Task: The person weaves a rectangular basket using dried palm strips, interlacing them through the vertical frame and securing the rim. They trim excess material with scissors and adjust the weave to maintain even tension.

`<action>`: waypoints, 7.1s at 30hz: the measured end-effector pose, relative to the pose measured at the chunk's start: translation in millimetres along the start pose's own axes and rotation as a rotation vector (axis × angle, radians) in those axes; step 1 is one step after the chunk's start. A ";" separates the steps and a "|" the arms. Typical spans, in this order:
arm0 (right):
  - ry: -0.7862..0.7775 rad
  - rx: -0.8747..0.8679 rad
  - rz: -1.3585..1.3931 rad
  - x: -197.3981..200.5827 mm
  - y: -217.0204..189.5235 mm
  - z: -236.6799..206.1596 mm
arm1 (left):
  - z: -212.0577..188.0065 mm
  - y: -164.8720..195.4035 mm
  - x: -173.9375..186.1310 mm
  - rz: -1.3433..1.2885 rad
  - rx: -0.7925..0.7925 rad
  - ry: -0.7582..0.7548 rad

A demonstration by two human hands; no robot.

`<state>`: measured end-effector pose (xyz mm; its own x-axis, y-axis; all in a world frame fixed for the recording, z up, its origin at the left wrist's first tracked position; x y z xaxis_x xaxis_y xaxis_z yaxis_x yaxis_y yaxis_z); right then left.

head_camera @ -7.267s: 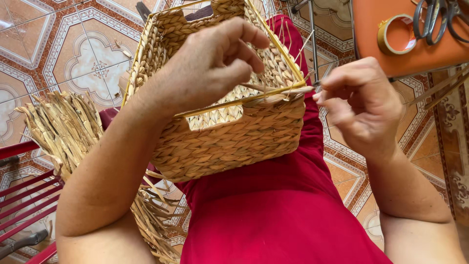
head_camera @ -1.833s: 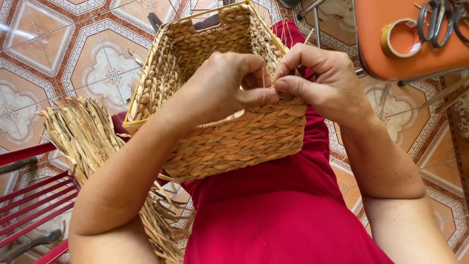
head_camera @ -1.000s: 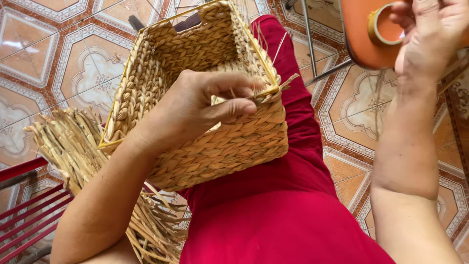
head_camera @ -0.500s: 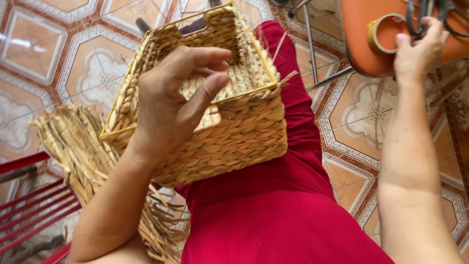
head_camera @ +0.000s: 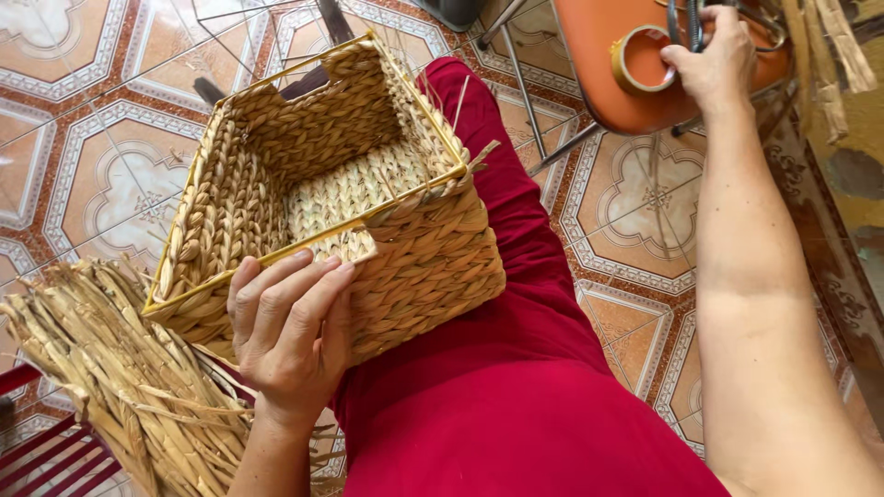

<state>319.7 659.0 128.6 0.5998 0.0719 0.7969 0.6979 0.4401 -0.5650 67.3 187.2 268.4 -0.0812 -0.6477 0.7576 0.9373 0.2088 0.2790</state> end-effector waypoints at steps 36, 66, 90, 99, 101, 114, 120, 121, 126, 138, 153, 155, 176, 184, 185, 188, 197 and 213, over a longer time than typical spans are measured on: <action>-0.938 0.423 -0.039 35.1 -198.3 -98.9 | -8.5 25.9 -38.5 0.087 -0.030 0.065; -1.051 0.426 -0.268 16.9 -220.9 -83.4 | -8.4 25.0 -38.9 0.101 -0.025 0.052; -0.997 0.657 -0.299 1.7 -238.0 -83.7 | -11.5 23.5 -41.5 0.106 -0.023 0.031; -0.692 0.567 0.150 46.7 -255.8 -98.6 | 3.0 19.1 -20.0 -0.072 0.019 0.130; -0.597 0.755 0.423 68.5 -276.5 -118.3 | 11.4 20.0 -13.2 -0.103 0.030 0.147; -0.419 1.233 -0.038 35.9 -299.3 -199.1 | 70.0 15.7 -56.3 -0.111 0.099 -0.248; -0.384 1.258 -0.205 31.0 -301.8 -213.1 | 76.1 24.7 -73.4 0.004 -0.013 -0.321; -0.371 1.247 -0.209 30.5 -302.7 -213.8 | 77.7 28.4 -74.0 0.026 -0.048 -0.301; -0.279 1.221 -0.336 20.0 -309.0 -215.7 | 76.9 28.6 -98.7 0.128 -0.001 -0.414; -0.424 1.064 0.184 24.0 -289.2 -195.4 | 84.0 14.3 -81.6 -0.299 -0.031 -0.325; -0.316 -0.195 1.248 -43.9 -105.9 -154.1 | 78.1 -45.5 -24.8 -0.525 0.212 -0.091; -0.444 -0.288 1.393 -73.7 -98.1 -146.3 | 67.3 -93.1 -0.5 -0.576 0.447 0.017; -0.312 0.123 0.910 -117.8 -101.7 -75.7 | -24.9 -280.7 -112.8 -0.358 0.822 0.383; -0.436 0.010 0.883 -121.0 -75.4 -67.9 | -71.3 -265.6 -125.6 -0.570 0.988 0.353; -0.468 -0.023 0.924 -119.3 -74.5 -65.0 | -71.2 -255.9 -120.7 -0.562 0.945 0.356; -0.398 -0.078 1.034 -105.9 -81.8 -48.4 | -67.2 -235.3 -102.2 -0.493 0.830 0.350; -0.532 0.511 0.540 -90.9 -241.4 -62.3 | -39.7 -209.9 -80.4 -0.069 0.562 0.306; -0.623 1.122 -0.150 -200.2 -415.3 -127.1 | -14.7 -220.8 -46.2 0.184 0.349 0.133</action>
<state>-40.5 348.1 176.6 0.0505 0.2263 0.9728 -0.1479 0.9650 -0.2168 -130.9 160.2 163.1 0.1425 -0.6606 0.7371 0.7592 0.5508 0.3468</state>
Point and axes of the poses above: each hand's wrist, its own z-axis towards the middle knuckle, its own x-axis out of the back of the hand, y = z × x, the point moved 9 cm from there along z, towards the middle knuckle, and after that the axes turned 11 degrees about z, right-handed, at the moved point
